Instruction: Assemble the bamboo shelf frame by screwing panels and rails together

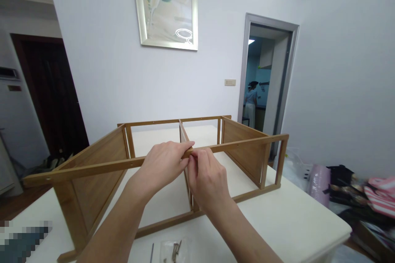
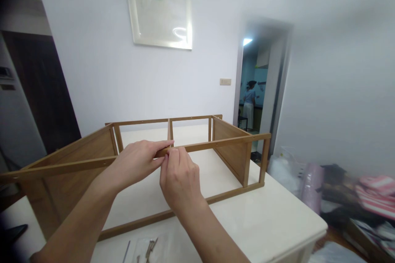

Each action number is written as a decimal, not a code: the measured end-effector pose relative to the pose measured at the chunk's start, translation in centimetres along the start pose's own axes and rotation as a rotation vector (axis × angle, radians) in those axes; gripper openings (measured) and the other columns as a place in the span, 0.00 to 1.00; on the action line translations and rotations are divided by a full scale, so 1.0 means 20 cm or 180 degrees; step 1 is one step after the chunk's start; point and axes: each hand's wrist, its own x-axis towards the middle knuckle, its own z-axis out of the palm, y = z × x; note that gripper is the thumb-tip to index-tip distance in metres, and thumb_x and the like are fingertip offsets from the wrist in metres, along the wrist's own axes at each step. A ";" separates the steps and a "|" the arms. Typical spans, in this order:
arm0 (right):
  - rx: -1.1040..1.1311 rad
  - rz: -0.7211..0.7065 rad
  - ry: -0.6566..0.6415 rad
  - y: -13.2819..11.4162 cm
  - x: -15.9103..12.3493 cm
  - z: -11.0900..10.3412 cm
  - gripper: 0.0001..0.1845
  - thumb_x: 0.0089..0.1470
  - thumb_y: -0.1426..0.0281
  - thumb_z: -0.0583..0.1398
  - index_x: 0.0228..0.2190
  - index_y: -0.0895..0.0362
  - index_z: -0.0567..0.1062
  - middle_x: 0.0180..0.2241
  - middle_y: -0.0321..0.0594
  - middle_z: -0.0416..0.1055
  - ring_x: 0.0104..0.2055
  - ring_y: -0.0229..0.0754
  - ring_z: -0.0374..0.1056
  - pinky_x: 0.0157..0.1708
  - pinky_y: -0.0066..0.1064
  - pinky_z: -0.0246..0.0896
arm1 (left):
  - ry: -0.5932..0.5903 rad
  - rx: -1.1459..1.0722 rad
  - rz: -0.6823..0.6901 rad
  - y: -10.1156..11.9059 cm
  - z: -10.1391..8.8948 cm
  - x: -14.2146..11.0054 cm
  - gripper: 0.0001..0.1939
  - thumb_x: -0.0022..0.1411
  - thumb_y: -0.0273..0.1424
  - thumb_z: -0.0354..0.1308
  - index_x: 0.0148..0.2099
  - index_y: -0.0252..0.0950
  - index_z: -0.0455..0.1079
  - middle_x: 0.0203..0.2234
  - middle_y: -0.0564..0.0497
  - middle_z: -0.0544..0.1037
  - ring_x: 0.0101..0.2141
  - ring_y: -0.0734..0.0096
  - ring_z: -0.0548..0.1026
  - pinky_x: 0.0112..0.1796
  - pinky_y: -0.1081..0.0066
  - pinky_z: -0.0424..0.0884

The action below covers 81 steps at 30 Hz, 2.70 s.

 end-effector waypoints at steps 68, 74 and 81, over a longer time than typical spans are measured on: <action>-0.0927 -0.0340 0.0009 -0.01 0.01 0.01 0.06 0.63 0.75 0.50 0.34 0.56 0.65 0.27 0.37 0.65 0.26 0.40 0.59 0.22 0.32 0.44 | 0.0147 0.0012 0.0047 -0.01 0.03 0.01 0.22 0.62 0.28 0.50 0.56 0.46 0.71 0.42 0.49 0.83 0.44 0.57 0.79 0.40 0.64 0.71; -0.0958 -0.0434 0.0148 0.02 0.00 0.02 0.06 0.64 0.75 0.52 0.35 0.57 0.67 0.27 0.36 0.65 0.25 0.38 0.58 0.23 0.30 0.45 | 0.0409 0.0072 0.0157 0.00 0.04 0.01 0.16 0.61 0.27 0.51 0.50 0.42 0.73 0.37 0.49 0.83 0.39 0.58 0.80 0.35 0.65 0.70; -0.0973 -0.0446 0.0190 0.02 0.00 0.03 0.08 0.65 0.71 0.51 0.36 0.58 0.69 0.27 0.36 0.67 0.24 0.37 0.60 0.22 0.28 0.46 | 0.0868 0.0473 0.0206 0.04 0.05 -0.05 0.11 0.63 0.25 0.50 0.43 0.35 0.72 0.32 0.47 0.81 0.37 0.59 0.77 0.39 0.60 0.71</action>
